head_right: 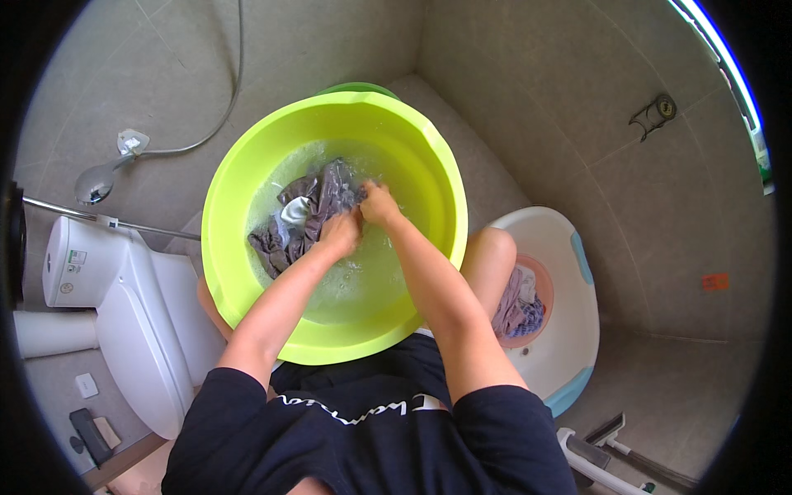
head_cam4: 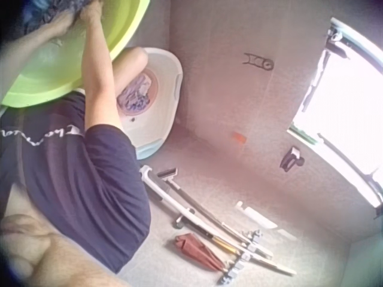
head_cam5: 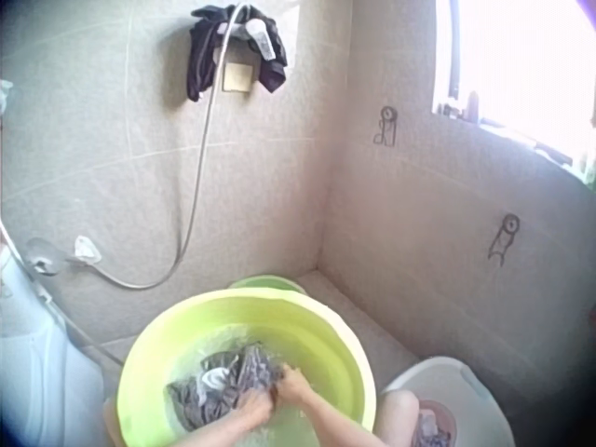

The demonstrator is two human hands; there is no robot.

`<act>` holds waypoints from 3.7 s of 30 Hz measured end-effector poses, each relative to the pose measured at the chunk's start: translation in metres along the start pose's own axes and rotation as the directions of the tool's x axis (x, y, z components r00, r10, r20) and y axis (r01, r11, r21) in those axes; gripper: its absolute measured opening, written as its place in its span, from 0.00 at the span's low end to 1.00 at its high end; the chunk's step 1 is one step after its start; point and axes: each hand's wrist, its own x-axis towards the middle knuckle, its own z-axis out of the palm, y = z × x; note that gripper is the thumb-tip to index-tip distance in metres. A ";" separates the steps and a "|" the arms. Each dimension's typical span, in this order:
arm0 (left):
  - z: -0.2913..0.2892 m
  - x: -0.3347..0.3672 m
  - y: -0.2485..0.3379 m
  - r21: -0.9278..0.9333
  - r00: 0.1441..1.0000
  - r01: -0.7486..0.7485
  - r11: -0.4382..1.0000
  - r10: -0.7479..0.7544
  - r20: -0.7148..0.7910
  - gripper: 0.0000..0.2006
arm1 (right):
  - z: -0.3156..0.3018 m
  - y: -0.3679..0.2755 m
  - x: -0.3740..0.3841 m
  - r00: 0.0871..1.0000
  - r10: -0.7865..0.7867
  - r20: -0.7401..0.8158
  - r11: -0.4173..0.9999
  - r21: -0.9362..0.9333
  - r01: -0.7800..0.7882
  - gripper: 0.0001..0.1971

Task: The person empties clothes from a basin into a washbasin with water, then washes, scrubs, and wrings out the garments one by one by hand.

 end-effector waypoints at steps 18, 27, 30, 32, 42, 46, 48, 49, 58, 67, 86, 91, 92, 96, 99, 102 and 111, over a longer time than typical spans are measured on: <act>-0.074 0.000 0.034 -0.207 0.849 -0.017 0.978 -0.095 -0.520 0.22 | -0.055 -0.104 -0.040 0.826 -0.018 0.564 0.051 0.825 -0.562 0.14; -0.057 0.009 0.032 -0.063 0.752 0.036 0.997 -0.069 -0.656 0.28 | -0.043 -0.112 -0.038 0.959 0.035 0.282 0.538 0.803 -0.256 0.16; -0.060 0.009 0.038 -0.359 0.743 -0.076 0.930 -0.187 -0.642 0.30 | -0.040 -0.121 -0.035 0.960 0.076 0.268 0.402 0.873 -0.275 0.15; -0.061 0.011 0.035 -0.419 0.734 -0.136 0.898 -0.193 -0.651 0.30 | -0.039 -0.126 -0.034 0.960 0.047 0.276 0.416 0.868 -0.270 0.14; -0.076 0.007 0.035 -0.583 0.764 -0.217 0.783 -0.235 -0.601 0.26 | -0.037 -0.139 -0.024 0.947 0.022 0.320 0.543 0.792 -0.280 0.15; -0.076 0.007 0.033 -0.543 0.746 -0.239 0.805 -0.206 -0.633 0.25 | -0.040 -0.143 -0.027 0.959 -0.005 0.284 0.612 0.759 -0.222 0.15; -0.075 0.008 0.033 -0.510 0.739 -0.222 0.831 -0.198 -0.644 0.24 | -0.039 -0.141 -0.026 0.956 0.022 0.293 0.551 0.795 -0.256 0.16; -0.076 0.007 0.031 -0.511 0.739 -0.220 0.831 -0.200 -0.644 0.24 | -0.039 -0.143 -0.029 0.955 0.021 0.295 0.551 0.794 -0.258 0.16; -0.088 0.013 0.027 -0.566 0.829 -0.177 0.806 -0.187 -0.526 0.29 | -0.070 -0.155 -0.041 0.910 0.089 0.405 0.437 0.805 -0.401 0.14; -0.136 -0.026 -0.017 0.067 0.954 -0.067 0.995 0.044 0.298 0.46 | -0.279 -0.035 -0.060 0.911 -0.048 -0.409 0.788 0.545 0.286 0.13; -0.154 -0.042 -0.032 -0.786 0.995 0.077 0.614 -0.001 0.097 0.13 | -0.146 -0.105 -0.072 0.774 -0.612 0.166 0.743 -0.215 0.634 0.29; -0.177 -0.038 -0.031 -0.825 0.981 -0.162 0.541 0.182 -0.073 0.13 | -0.074 -0.114 -0.032 0.759 -0.532 0.376 0.736 -0.239 0.634 0.35; -0.175 -0.037 -0.038 -0.806 0.975 -0.217 0.550 0.157 -0.155 0.13 | -0.075 -0.118 -0.026 0.769 -0.357 0.530 0.867 -0.119 0.484 0.34; -0.155 -0.049 -0.051 -0.303 0.991 -0.132 0.944 0.123 -0.049 0.32 | -0.060 -0.114 -0.047 0.929 -0.202 0.309 0.910 -0.290 0.295 0.31; -0.109 -0.056 -0.039 0.352 0.935 0.064 0.934 -0.180 0.306 0.50 | -0.032 -0.105 -0.078 0.877 -0.272 0.396 0.703 -0.540 0.462 0.38; -0.082 -0.044 -0.027 0.540 0.840 -0.036 0.841 -0.267 0.472 0.53 | -0.003 -0.065 -0.074 0.852 -0.287 0.438 0.595 -0.615 0.517 0.39; -0.049 0.016 -0.081 -0.778 0.979 0.200 0.596 -0.162 0.127 0.27 | 0.027 -0.057 0.000 0.967 0.197 0.163 0.968 0.125 -0.218 0.31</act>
